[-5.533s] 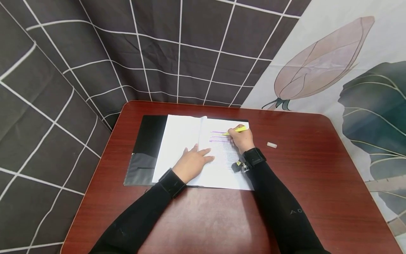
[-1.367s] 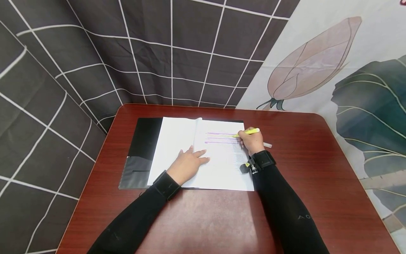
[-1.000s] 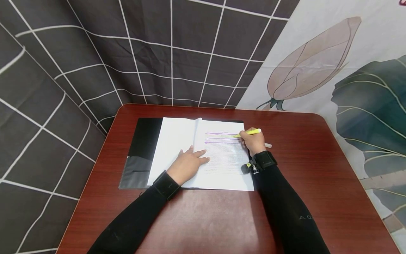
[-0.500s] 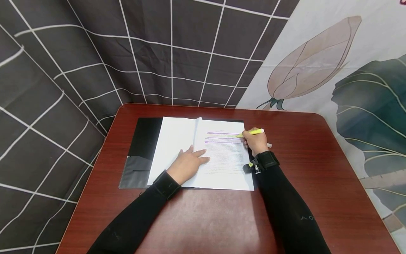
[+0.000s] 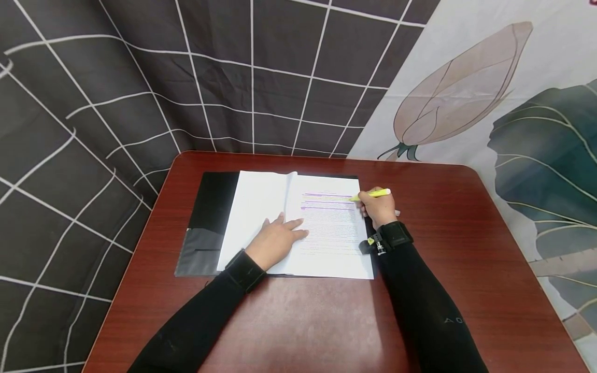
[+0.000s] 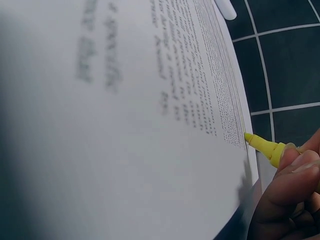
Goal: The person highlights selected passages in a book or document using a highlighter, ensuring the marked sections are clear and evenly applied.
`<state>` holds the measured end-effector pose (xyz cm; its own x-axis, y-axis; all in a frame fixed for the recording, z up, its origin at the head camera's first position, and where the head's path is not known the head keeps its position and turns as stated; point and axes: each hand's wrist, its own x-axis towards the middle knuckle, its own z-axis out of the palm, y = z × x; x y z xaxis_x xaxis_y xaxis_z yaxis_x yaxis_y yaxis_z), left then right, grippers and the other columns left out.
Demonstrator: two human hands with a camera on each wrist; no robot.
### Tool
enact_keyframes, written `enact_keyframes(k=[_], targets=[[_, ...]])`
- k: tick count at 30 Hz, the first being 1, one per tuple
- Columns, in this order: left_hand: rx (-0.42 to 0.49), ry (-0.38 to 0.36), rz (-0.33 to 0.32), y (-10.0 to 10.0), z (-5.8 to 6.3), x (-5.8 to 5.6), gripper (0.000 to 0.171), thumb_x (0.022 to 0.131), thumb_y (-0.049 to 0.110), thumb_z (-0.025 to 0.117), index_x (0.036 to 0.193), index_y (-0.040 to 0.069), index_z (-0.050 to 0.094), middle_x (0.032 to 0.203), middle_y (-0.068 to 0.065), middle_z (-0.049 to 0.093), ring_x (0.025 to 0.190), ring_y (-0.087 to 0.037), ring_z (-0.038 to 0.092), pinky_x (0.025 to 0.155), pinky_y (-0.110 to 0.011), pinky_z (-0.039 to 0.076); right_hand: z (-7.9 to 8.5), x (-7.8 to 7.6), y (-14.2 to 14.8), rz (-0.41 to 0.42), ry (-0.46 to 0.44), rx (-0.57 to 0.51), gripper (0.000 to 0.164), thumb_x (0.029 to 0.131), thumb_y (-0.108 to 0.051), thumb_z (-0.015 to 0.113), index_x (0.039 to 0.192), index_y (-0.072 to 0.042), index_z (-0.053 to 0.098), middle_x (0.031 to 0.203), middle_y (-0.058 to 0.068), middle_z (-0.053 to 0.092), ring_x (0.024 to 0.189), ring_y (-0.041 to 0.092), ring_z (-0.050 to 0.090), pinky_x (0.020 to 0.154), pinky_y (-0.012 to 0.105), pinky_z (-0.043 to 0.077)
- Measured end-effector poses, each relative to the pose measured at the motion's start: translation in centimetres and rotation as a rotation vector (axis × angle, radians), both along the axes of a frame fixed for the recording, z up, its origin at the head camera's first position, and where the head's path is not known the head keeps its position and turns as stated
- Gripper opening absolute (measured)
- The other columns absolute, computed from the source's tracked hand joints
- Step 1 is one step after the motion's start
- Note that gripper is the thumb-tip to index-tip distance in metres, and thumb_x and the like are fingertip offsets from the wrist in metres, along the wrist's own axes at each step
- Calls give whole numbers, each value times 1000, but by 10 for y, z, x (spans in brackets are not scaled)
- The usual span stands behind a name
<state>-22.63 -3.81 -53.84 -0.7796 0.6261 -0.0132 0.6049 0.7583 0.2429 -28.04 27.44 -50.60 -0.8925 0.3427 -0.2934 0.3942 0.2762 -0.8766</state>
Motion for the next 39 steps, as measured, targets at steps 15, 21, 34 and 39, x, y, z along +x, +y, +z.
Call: enact_keyframes(k=[15,21,34,39], targets=[[-16,9,-7,-1,9,3,53,109,3,67,154,29,73,167,-6,66,153,-59,59,112,-81,54,-1,0,9,33,-7,70,12,108,-22,66,105,-13,59,77,-3,68,61,10,61,66,23,52],[-29,-5,1,-1,10,3,52,110,6,66,156,30,72,169,-4,64,156,-56,56,115,-80,53,-1,-1,10,33,-26,95,12,108,-23,66,106,-13,59,79,-1,68,62,11,61,60,23,52],[8,0,0,-2,-2,1,52,108,6,70,154,30,73,167,-4,66,155,-58,57,114,-82,52,3,6,6,-2,45,-14,14,110,-21,68,104,-13,58,82,-1,67,65,8,59,61,18,53],[-8,-18,8,0,8,3,51,109,7,69,154,30,73,167,-5,66,155,-57,57,113,-81,53,7,3,-12,21,147,-114,16,109,-20,67,98,-14,58,81,-2,66,68,10,57,61,20,50]])
